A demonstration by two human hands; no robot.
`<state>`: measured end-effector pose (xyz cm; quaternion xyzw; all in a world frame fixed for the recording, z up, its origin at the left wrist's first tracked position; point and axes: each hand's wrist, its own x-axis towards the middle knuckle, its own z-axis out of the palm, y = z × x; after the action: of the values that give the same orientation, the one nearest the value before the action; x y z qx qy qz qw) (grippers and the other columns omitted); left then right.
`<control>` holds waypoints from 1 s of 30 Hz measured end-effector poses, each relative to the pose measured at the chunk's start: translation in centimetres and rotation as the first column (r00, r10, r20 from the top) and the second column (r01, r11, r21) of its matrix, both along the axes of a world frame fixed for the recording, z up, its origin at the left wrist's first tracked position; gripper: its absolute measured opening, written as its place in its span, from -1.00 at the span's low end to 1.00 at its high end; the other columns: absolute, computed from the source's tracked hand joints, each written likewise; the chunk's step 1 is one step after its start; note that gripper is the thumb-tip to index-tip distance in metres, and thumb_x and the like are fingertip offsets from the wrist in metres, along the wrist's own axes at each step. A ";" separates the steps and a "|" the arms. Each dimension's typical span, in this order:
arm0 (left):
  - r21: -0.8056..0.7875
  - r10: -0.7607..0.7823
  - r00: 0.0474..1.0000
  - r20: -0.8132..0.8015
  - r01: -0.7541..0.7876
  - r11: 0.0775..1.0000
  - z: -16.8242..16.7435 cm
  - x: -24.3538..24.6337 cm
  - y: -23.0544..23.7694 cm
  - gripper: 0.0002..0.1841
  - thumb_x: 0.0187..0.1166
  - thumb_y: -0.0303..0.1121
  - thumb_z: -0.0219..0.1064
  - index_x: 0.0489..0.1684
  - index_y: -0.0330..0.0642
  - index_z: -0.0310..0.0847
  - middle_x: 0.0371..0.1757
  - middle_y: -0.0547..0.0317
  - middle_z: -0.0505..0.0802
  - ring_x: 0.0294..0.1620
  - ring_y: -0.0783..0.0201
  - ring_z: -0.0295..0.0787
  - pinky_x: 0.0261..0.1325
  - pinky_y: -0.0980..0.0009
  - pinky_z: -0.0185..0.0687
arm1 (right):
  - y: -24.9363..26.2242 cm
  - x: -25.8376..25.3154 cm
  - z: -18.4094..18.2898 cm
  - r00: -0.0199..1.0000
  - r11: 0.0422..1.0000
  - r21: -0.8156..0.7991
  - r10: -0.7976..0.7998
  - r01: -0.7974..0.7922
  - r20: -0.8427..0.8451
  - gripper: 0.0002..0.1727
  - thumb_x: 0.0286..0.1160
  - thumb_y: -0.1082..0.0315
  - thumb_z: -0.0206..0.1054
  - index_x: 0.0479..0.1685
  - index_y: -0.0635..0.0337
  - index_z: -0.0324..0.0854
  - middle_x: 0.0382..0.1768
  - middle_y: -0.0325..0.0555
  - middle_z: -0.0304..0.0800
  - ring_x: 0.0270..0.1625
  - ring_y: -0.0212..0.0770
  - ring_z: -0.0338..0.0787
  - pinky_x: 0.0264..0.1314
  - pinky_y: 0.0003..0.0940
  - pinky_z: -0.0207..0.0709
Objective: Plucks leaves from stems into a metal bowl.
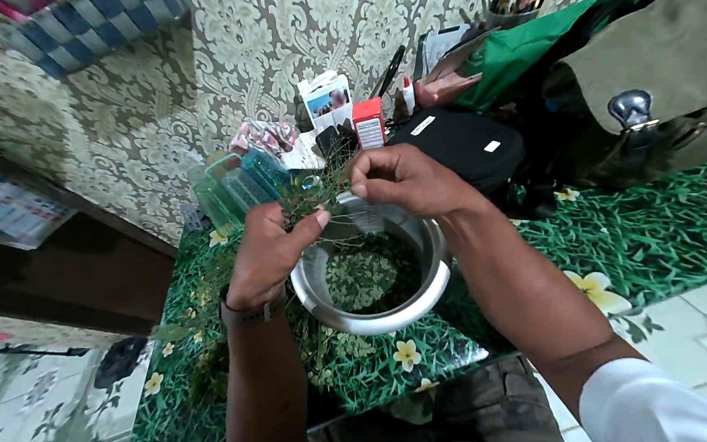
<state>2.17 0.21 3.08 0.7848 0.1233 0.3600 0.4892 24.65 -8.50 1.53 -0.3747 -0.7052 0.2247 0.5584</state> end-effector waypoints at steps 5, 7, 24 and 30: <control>0.034 0.017 0.998 -0.053 -0.015 0.999 -0.1 0.4 -0.4 -0.90 0.44 -0.55 0.42 -0.22 -0.18 0.81 -0.28 0.33 0.91 -0.25 0.53 0.84 -0.09 0.52 0.83 | -0.1 -1.3 -0.2 0.999 0.999 -0.017 0.047 -0.048 -0.020 -0.87 0.51 0.36 0.35 -0.18 0.25 0.69 -0.18 -0.19 0.73 -0.27 -0.47 0.67 -0.28 -0.55 0.61; 0.064 0.038 0.997 -0.070 -0.033 0.997 -0.2 0.5 -0.5 -0.90 0.44 -0.54 0.43 -0.22 -0.17 0.81 -0.28 0.35 0.91 -0.25 0.55 0.84 -0.10 0.54 0.82 | 0.3 -1.9 -0.5 0.997 0.999 0.016 0.040 -0.039 -0.065 -0.89 0.49 0.41 0.32 -0.37 0.22 0.65 -0.23 -0.19 0.70 -0.32 -0.47 0.62 -0.36 -0.58 0.53; 0.009 0.030 1.000 -0.004 -0.030 1.000 -0.3 0.6 -0.2 -0.91 0.51 -0.49 0.37 -0.21 -0.12 0.79 -0.29 0.37 0.86 -0.35 0.55 0.74 -0.25 0.57 0.72 | 0.3 -1.1 -0.4 0.999 1.000 0.002 0.006 -0.006 -0.052 -0.90 0.48 0.42 0.27 -0.37 0.17 0.64 -0.29 -0.30 0.69 -0.39 -0.58 0.57 -0.40 -0.64 0.46; -0.006 0.049 0.999 -0.003 -0.049 0.999 -0.1 0.6 -0.5 -0.91 0.52 -0.51 0.36 -0.21 -0.15 0.79 -0.32 0.36 0.87 -0.37 0.56 0.75 -0.27 0.57 0.74 | -0.2 -0.7 -0.4 0.997 0.999 -0.033 0.026 -0.029 -0.069 -0.86 0.53 0.30 0.33 -0.19 0.18 0.68 -0.22 -0.26 0.73 -0.33 -0.48 0.65 -0.33 -0.55 0.59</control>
<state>2.74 -0.33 2.99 0.7805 0.1444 0.3704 0.4824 23.95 -8.73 1.18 -0.3664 -0.6867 0.2571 0.5728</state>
